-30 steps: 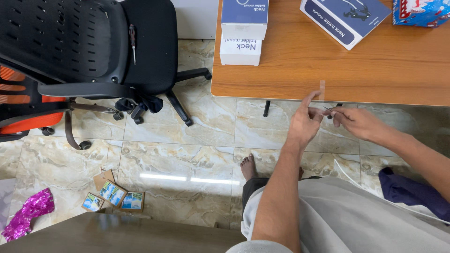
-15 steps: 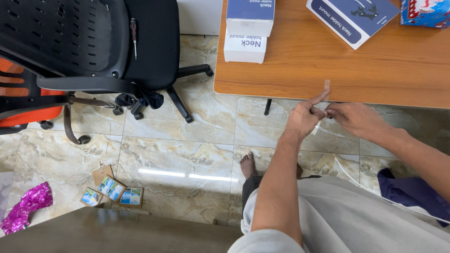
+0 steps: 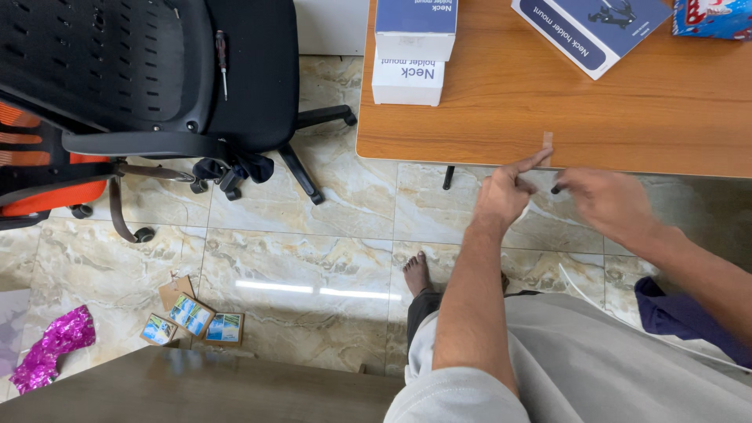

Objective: The person wraps a small rectangular box with blue patterned paper, using a utility knife to cut tape and applying multiple pieces to secure the folds. They then place the wrapped box on a nearby surface.

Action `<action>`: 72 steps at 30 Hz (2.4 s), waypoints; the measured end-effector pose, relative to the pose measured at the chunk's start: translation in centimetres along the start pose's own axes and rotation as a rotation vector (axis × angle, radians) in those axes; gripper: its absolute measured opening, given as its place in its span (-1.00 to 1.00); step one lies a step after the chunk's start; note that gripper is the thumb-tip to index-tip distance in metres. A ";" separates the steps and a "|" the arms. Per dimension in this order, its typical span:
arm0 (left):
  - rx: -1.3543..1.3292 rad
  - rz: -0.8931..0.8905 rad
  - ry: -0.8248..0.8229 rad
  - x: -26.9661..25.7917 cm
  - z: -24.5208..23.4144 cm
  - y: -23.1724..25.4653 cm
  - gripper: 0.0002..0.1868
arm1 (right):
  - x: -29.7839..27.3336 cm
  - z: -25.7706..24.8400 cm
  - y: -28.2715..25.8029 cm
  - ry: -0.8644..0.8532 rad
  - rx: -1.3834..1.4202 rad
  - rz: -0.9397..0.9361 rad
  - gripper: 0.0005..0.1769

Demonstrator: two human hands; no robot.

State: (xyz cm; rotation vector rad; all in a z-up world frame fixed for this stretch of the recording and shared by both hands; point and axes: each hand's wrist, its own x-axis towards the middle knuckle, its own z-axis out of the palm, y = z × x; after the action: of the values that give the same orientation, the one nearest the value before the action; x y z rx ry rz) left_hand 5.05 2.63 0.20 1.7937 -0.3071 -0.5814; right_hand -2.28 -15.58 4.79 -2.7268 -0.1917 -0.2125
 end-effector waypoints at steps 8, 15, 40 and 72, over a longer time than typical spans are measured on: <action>-0.002 0.051 -0.079 -1.3 -0.1 -0.6 -0.04 | 0.1 -3.4 5.8 0.124 -0.123 0.068 -0.85; -0.137 0.084 0.165 -3.4 -2.1 0.4 0.00 | 0.8 -2.3 9.2 0.013 -0.404 0.072 -0.59; -0.263 0.272 0.126 -2.3 -2.0 5.4 0.22 | 5.7 -2.3 -1.9 -0.079 0.917 0.392 -0.85; -0.252 -0.117 0.207 -3.1 -4.0 1.8 -0.35 | 10.8 2.1 -0.5 -0.025 0.731 0.356 -0.86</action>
State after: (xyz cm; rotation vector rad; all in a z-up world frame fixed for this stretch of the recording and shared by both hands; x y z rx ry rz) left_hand 4.71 6.93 3.47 1.6179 0.0136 -0.4876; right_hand 8.48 -13.18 4.98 -1.9899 0.1812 0.0022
